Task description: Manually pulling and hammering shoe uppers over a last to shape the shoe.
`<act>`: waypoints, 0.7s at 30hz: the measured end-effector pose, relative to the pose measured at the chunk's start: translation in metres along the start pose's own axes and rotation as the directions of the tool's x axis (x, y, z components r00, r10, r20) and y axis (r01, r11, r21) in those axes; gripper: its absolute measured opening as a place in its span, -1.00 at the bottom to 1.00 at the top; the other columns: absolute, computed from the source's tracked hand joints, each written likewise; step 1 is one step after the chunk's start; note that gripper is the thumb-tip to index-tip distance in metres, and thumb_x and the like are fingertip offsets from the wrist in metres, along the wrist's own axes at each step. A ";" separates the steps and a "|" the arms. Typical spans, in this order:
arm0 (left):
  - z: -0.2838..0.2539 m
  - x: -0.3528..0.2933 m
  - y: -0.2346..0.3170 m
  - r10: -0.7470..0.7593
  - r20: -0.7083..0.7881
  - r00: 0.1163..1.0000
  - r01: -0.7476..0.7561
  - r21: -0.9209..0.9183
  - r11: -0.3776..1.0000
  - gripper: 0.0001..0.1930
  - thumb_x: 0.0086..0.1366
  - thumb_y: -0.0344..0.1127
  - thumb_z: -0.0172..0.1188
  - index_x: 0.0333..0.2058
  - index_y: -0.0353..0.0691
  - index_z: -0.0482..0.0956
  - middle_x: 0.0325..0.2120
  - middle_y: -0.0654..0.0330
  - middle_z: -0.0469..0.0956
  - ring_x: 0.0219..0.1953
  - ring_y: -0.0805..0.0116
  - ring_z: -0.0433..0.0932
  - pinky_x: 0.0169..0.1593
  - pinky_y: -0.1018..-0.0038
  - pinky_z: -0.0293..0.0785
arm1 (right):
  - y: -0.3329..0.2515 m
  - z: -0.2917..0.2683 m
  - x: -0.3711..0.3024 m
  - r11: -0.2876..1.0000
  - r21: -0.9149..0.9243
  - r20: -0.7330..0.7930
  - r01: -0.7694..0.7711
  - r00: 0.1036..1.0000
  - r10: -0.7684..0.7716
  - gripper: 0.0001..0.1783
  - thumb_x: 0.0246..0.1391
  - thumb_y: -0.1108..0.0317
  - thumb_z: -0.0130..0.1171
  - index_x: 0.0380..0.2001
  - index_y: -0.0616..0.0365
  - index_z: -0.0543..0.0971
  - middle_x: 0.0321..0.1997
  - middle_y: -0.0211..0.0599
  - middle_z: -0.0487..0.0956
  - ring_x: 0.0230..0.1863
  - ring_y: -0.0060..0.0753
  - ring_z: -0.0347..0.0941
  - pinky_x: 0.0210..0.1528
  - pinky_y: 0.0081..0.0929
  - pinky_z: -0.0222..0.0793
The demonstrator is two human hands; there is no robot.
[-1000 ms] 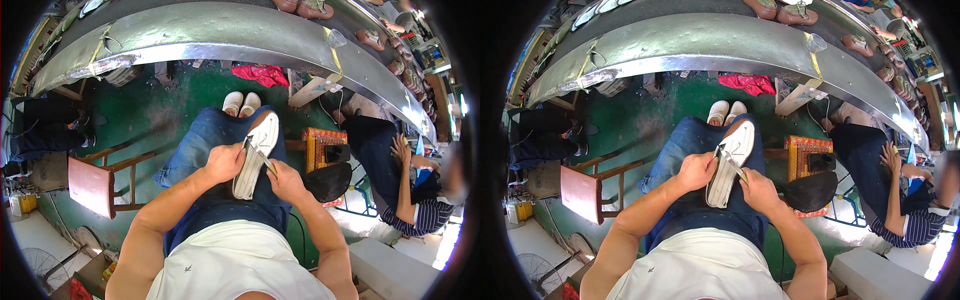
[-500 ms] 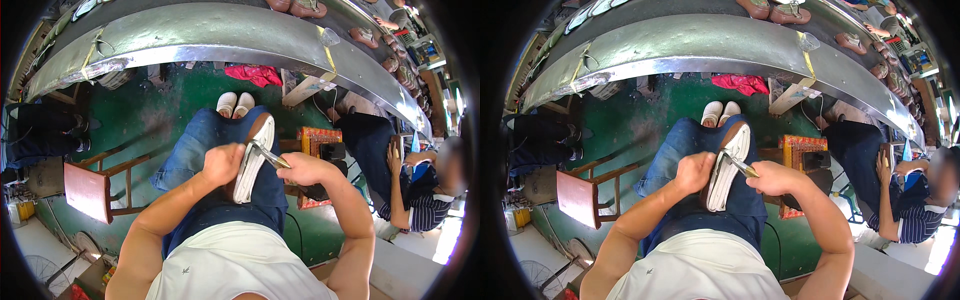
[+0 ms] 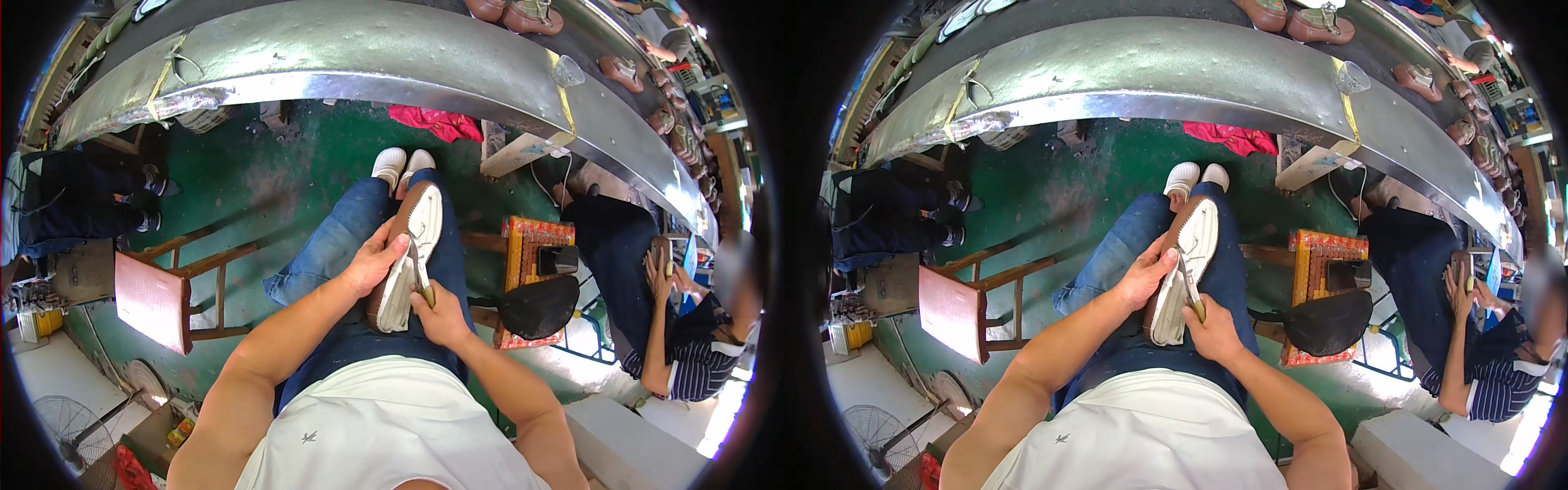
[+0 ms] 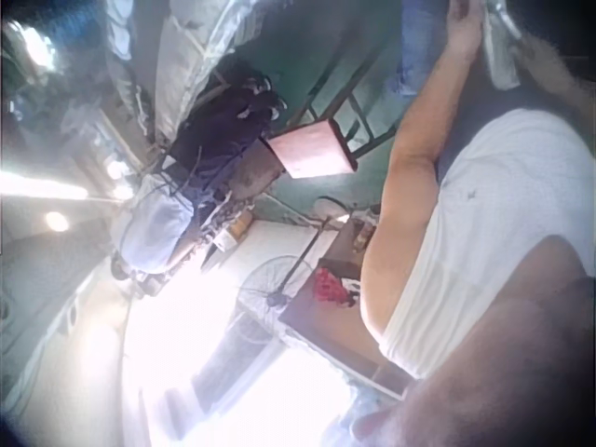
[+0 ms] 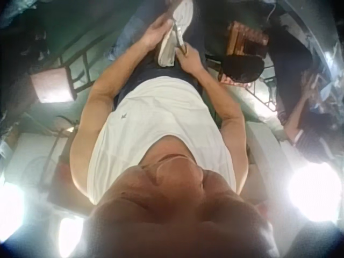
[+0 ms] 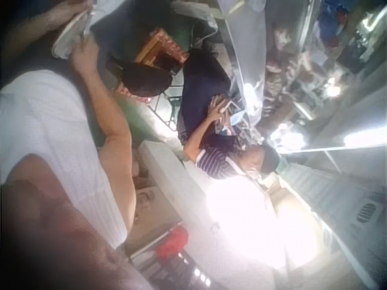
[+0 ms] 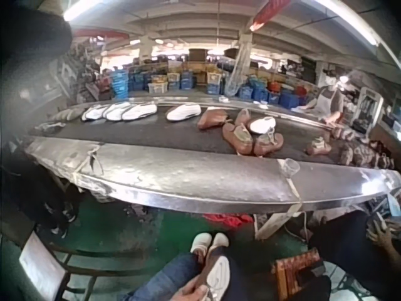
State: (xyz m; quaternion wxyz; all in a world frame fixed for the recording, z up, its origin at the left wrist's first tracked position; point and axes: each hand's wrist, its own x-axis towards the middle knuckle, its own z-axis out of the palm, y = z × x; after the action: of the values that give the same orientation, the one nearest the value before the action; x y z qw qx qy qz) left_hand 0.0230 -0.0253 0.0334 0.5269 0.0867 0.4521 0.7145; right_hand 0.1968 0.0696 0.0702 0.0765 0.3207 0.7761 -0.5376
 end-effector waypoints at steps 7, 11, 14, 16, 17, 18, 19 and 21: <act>0.010 -0.004 0.007 -0.066 -0.092 0.994 0.066 0.001 0.998 -0.31 0.40 -0.15 0.27 0.39 -0.21 0.23 0.16 0.15 0.48 0.17 0.37 0.45 0.28 0.38 0.36 | -0.050 -0.072 0.004 0.981 -0.190 0.203 0.035 0.979 0.005 -0.66 0.30 0.23 0.13 -0.03 0.28 0.46 -0.30 -0.04 0.62 -0.27 -0.08 0.61 -0.21 -0.20 0.50; 0.012 0.004 0.000 -0.091 -0.106 0.990 0.097 0.056 0.994 -0.33 0.40 -0.16 0.28 0.37 -0.25 0.25 0.13 0.15 0.50 0.13 0.38 0.48 0.23 0.42 0.41 | -0.003 -0.042 0.007 0.911 0.346 0.298 -0.225 0.947 0.121 -0.74 0.38 0.21 0.10 -0.06 0.17 0.50 -0.41 -0.43 0.54 -0.54 -0.70 0.31 -0.54 -0.66 0.23; 0.023 0.000 -0.004 0.034 -0.161 0.986 -0.007 0.163 0.987 -0.33 0.42 -0.14 0.26 0.38 -0.26 0.24 0.14 0.14 0.50 0.14 0.40 0.48 0.23 0.44 0.41 | 0.011 -0.019 0.001 0.855 0.461 0.258 -0.239 0.958 0.129 -0.77 0.36 0.25 0.12 -0.07 0.17 0.51 -0.36 -0.43 0.54 -0.50 -0.69 0.33 -0.53 -0.70 0.21; 0.028 0.001 -0.004 0.039 -0.167 0.985 -0.005 0.203 0.979 -0.32 0.42 -0.11 0.25 0.39 -0.26 0.23 0.16 0.14 0.49 0.16 0.42 0.46 0.24 0.44 0.39 | 0.020 -0.015 -0.002 0.686 0.646 0.327 -0.336 0.933 0.149 -0.76 0.34 0.26 0.14 -0.08 0.19 0.51 -0.32 -0.40 0.53 -0.43 -0.64 0.38 -0.55 -0.72 0.18; 0.028 0.004 -0.003 0.032 -0.158 0.987 -0.002 0.185 0.983 -0.31 0.42 -0.10 0.25 0.39 -0.26 0.23 0.15 0.14 0.50 0.16 0.42 0.46 0.23 0.44 0.39 | 0.026 -0.025 0.002 0.583 0.705 0.433 -0.404 0.896 0.096 -0.70 0.31 0.22 0.20 -0.07 0.23 0.51 -0.29 -0.38 0.52 -0.35 -0.53 0.43 -0.59 -0.71 0.17; 0.029 0.007 -0.001 0.028 -0.148 0.989 -0.003 0.167 0.986 -0.31 0.42 -0.10 0.25 0.39 -0.26 0.22 0.15 0.14 0.50 0.16 0.42 0.46 0.23 0.44 0.39 | 0.038 -0.033 0.005 0.580 0.710 0.428 -0.400 0.899 0.096 -0.70 0.31 0.22 0.20 -0.07 0.23 0.51 -0.29 -0.38 0.52 -0.35 -0.53 0.43 -0.59 -0.71 0.17; 0.029 0.007 0.000 -0.026 -0.152 0.988 0.051 0.160 0.986 -0.34 0.42 -0.11 0.25 0.36 -0.27 0.26 0.12 0.14 0.52 0.13 0.41 0.48 0.21 0.44 0.41 | 0.050 -0.042 0.009 0.370 0.761 0.593 -0.533 0.803 -0.063 -0.67 0.31 0.24 0.20 -0.02 0.27 0.50 -0.26 -0.33 0.54 -0.34 -0.49 0.47 -0.58 -0.71 0.23; 0.030 0.011 0.003 -0.072 -0.165 0.984 0.101 0.176 0.979 -0.37 0.42 -0.12 0.25 0.34 -0.29 0.30 0.09 0.13 0.55 0.09 0.41 0.51 0.19 0.43 0.43 | 0.057 -0.061 0.012 0.309 0.722 0.683 -0.619 0.708 -0.180 -0.58 0.32 0.23 0.19 0.06 0.34 0.46 -0.19 -0.20 0.58 -0.27 -0.40 0.55 -0.56 -0.68 0.36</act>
State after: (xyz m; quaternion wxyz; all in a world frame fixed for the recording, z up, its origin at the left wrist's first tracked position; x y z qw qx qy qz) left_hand 0.0348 0.0003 0.0491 0.5099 0.0582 0.5597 0.6507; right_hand 0.2342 0.1413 0.0445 0.2271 0.2052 0.1847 -0.9339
